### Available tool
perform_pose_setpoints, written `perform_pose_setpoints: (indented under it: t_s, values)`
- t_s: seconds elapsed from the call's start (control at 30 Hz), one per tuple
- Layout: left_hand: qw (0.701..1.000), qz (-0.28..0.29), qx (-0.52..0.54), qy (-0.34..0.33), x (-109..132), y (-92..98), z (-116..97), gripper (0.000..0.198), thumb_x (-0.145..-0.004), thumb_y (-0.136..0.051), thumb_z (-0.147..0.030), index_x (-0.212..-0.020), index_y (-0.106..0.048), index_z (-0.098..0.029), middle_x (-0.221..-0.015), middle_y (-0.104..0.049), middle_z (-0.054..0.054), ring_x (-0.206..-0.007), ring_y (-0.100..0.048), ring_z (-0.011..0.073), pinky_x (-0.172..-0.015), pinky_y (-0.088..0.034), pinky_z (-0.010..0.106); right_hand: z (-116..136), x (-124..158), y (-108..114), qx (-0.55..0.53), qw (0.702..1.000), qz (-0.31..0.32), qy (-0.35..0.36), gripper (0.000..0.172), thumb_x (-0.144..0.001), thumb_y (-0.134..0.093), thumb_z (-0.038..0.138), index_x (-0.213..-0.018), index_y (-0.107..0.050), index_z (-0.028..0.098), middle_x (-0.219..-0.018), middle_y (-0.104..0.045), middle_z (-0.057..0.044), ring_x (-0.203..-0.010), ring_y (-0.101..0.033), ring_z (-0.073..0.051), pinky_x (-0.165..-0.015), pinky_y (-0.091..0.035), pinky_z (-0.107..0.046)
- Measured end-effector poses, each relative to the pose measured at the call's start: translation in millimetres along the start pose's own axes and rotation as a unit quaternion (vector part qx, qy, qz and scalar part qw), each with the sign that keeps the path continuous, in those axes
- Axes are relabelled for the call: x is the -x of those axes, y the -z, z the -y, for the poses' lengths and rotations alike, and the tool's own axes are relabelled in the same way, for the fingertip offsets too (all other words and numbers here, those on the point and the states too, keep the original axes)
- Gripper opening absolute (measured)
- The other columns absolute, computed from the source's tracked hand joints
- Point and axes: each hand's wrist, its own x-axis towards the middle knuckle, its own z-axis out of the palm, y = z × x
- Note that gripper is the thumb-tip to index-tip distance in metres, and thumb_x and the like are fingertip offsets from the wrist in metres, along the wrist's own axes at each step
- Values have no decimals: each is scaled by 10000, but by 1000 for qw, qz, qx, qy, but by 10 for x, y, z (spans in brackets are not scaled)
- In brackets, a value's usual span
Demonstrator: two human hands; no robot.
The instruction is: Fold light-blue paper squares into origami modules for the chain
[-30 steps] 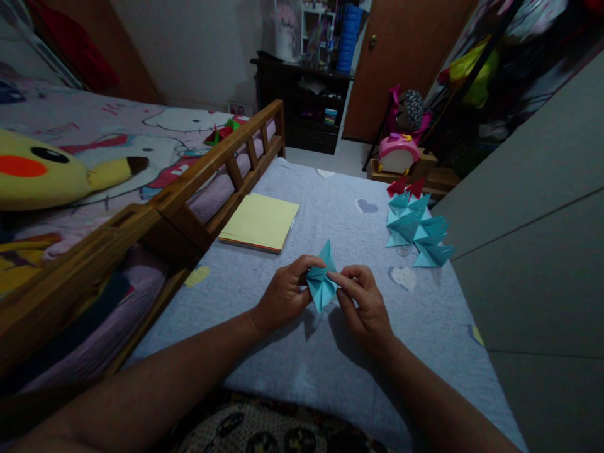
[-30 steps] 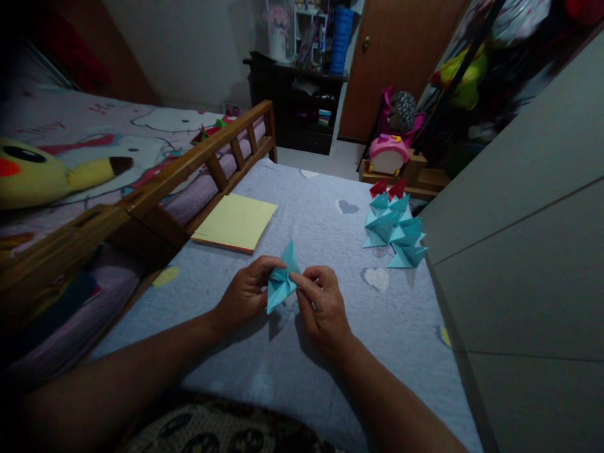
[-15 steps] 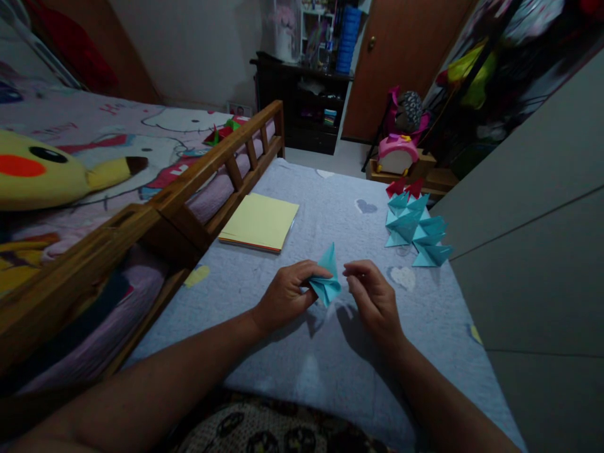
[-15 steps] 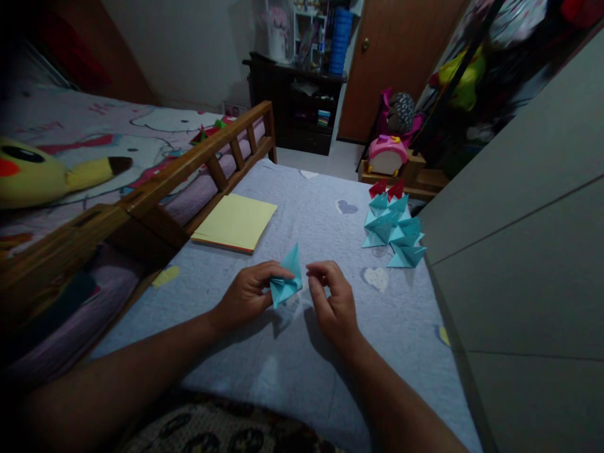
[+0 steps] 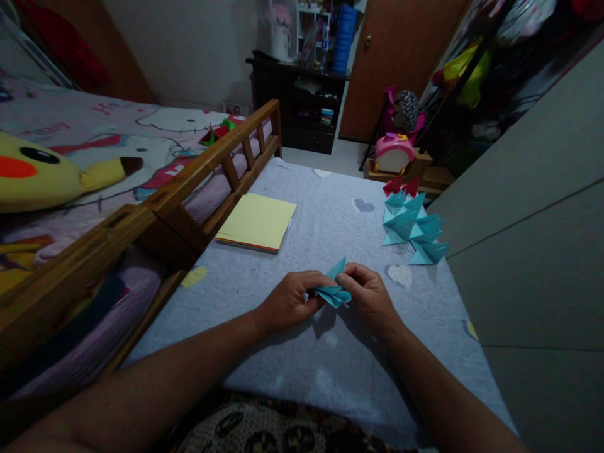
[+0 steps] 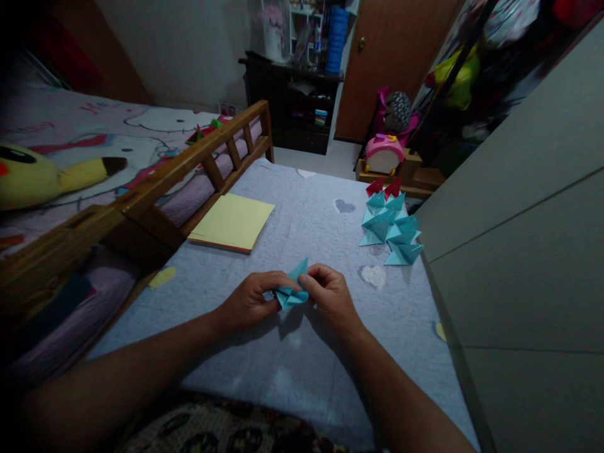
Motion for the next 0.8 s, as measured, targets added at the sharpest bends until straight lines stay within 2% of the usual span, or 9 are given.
perform_pose_setpoints:
  t_s: [0.17, 0.3, 0.5, 0.6, 0.8]
  values:
    - [1000, 4, -3, -9, -10, -5, -9, 186, -851, -592, -97, -932, -738, -178, -834, -719, 30, -757, -652, 133, -740, -493, 262, 17, 13, -13, 9, 1000, -8, 21, 310, -745, -809, 427, -682, -620, 190, -556, -518, 57, -498, -427, -78, -487, -322, -212]
    - [1000, 6, 20, 0, -14, -5, -20, 150, -858, -611, -124, -916, -736, -184, -871, -746, 40, -764, -669, 137, -771, -509, 274, 57, 23, -15, 20, 999, -5, 26, 312, -746, -801, 428, -660, -616, 190, -528, -506, 58, -472, -414, -75, -464, -320, -206]
    - [996, 15, 66, 51, -9, -11, -29, 90, -846, -659, -194, -891, -734, -174, -912, -756, 69, -835, -703, 177, -789, -533, 305, 95, 31, -10, -42, 999, 9, 6, 333, -768, -759, 514, -779, -684, 190, -530, -499, 54, -466, -418, -87, -439, -339, -207]
    - [996, 20, 72, 42, -6, -11, -22, 96, -824, -665, -180, -887, -737, -172, -876, -753, 58, -794, -691, 166, -765, -532, 296, 84, 29, 6, -26, 999, 23, 12, 351, -816, -725, 515, -748, -699, 173, -532, -487, 44, -476, -411, -83, -453, -339, -212]
    - [995, 33, 79, 47, 20, -12, 17, 104, -811, -673, -182, -892, -736, -167, -881, -761, 63, -780, -690, 169, -741, -531, 291, 49, 30, 31, -10, 999, 35, -9, 346, -833, -712, 513, -823, -754, 170, -550, -503, 31, -488, -418, -90, -460, -328, -221]
